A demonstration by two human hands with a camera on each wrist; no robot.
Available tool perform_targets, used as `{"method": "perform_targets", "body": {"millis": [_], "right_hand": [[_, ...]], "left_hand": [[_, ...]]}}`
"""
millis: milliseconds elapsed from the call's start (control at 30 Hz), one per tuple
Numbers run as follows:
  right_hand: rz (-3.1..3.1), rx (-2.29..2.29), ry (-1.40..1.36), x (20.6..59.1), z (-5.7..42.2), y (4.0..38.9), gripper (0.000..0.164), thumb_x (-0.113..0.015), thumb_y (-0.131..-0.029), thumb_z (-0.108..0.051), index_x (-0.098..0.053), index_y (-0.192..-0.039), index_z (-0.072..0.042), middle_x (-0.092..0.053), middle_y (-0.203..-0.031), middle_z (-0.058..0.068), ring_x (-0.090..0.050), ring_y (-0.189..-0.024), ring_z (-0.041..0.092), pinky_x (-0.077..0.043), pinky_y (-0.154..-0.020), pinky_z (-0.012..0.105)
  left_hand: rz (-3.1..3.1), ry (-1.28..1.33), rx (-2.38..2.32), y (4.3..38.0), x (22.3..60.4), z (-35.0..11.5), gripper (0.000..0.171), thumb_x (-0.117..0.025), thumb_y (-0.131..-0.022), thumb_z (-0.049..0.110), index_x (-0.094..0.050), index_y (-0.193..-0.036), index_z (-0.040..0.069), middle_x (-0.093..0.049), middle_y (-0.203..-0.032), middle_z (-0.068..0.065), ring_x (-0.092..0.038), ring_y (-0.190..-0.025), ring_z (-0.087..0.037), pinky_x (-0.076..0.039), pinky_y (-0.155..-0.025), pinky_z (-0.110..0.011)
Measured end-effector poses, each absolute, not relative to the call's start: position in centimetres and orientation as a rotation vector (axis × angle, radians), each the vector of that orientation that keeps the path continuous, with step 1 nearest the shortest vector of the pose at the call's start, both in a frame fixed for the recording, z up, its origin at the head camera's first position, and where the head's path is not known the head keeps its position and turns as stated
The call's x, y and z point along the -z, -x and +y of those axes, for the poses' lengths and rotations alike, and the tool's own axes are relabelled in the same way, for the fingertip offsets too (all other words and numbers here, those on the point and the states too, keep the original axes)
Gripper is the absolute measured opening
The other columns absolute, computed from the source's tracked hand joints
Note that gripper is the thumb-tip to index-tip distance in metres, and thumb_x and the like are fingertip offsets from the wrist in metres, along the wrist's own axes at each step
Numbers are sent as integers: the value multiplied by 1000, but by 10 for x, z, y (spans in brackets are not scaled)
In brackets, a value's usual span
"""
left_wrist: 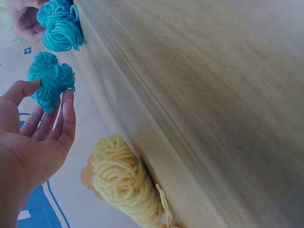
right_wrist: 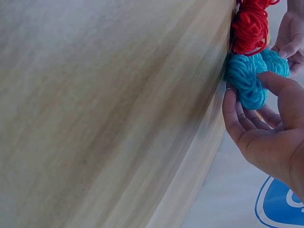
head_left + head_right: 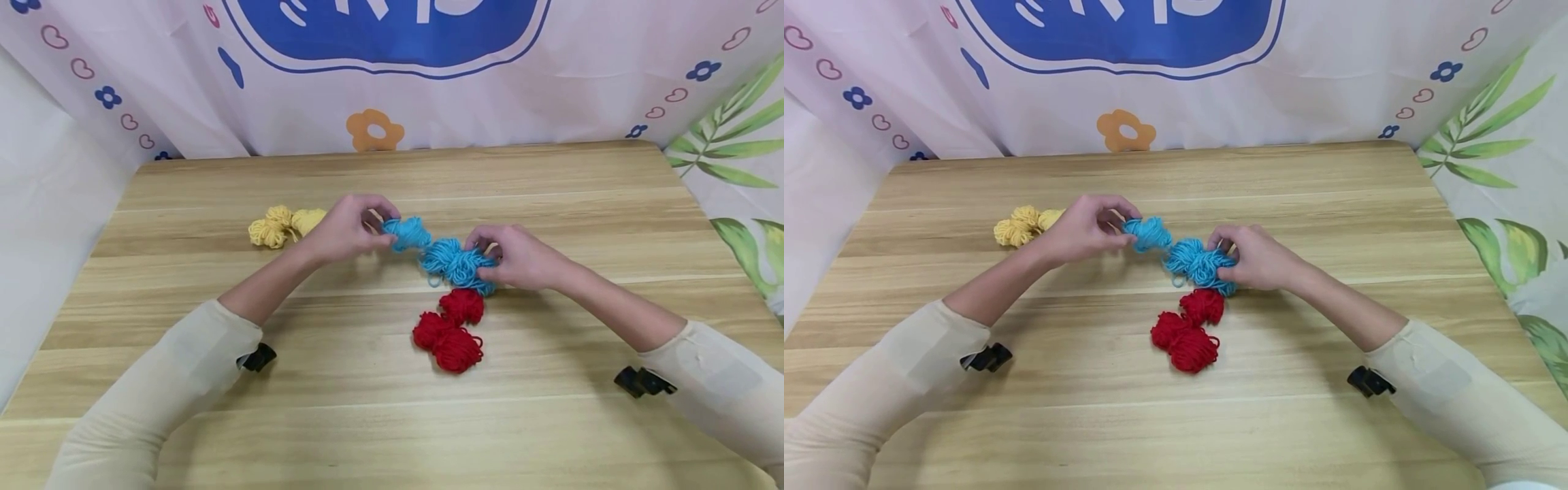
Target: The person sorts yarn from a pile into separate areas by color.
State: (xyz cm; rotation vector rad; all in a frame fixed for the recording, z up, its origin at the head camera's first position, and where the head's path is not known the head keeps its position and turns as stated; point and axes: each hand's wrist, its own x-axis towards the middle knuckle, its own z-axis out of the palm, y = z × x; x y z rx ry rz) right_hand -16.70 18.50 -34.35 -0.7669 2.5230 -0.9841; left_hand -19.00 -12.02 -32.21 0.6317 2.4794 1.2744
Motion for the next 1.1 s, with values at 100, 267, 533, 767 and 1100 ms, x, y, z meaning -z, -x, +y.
{"method": "perform_targets", "body": {"millis": [100,267,533,767,1100], "right_hand": [[2523,991,761,343,185,167,25,-72,-87,6,-66,-111,1,-70,-105,15,-69,-100,31,-58,-94,51],[2518,1016,753,341,186,166,23,-71,-88,7,-67,-110,0,-69,-104,15,-69,-99,32,-59,-93,51],[2514,1039,745,341,187,167,23,-72,-89,8,-67,-111,1,-69,-105,14,-68,-100,30,-59,-93,50],[2504,1057,715,342,188,167,23,-72,-90,8,-67,-112,1,-69,-107,16,-67,-102,31,-58,-95,50],[2505,1061,748,343,189,168,22,-71,-90,8,-67,-110,1,-70,-104,14,-70,-99,30,-60,-91,48]], "left_hand": [[2476,-623,-1286,191,322,-119,26,-78,-90,3,-70,-114,-2,-69,-110,-15,-70,-93,-27,-61,-76,-34],[2466,-601,-1307,194,323,-118,24,-78,-90,3,-71,-113,-2,-68,-109,-16,-71,-93,-27,-60,-75,-33],[2463,-599,-1331,196,322,-117,22,-78,-91,3,-71,-111,-3,-68,-109,-17,-71,-93,-29,-60,-77,-32],[2479,-589,-1324,201,324,-117,20,-77,-91,3,-72,-110,-3,-67,-107,-16,-70,-93,-29,-59,-74,-32],[2514,-576,-1307,208,327,-114,18,-78,-91,3,-72,-107,-3,-66,-103,-15,-67,-94,-29,-58,-88,-36]]}}
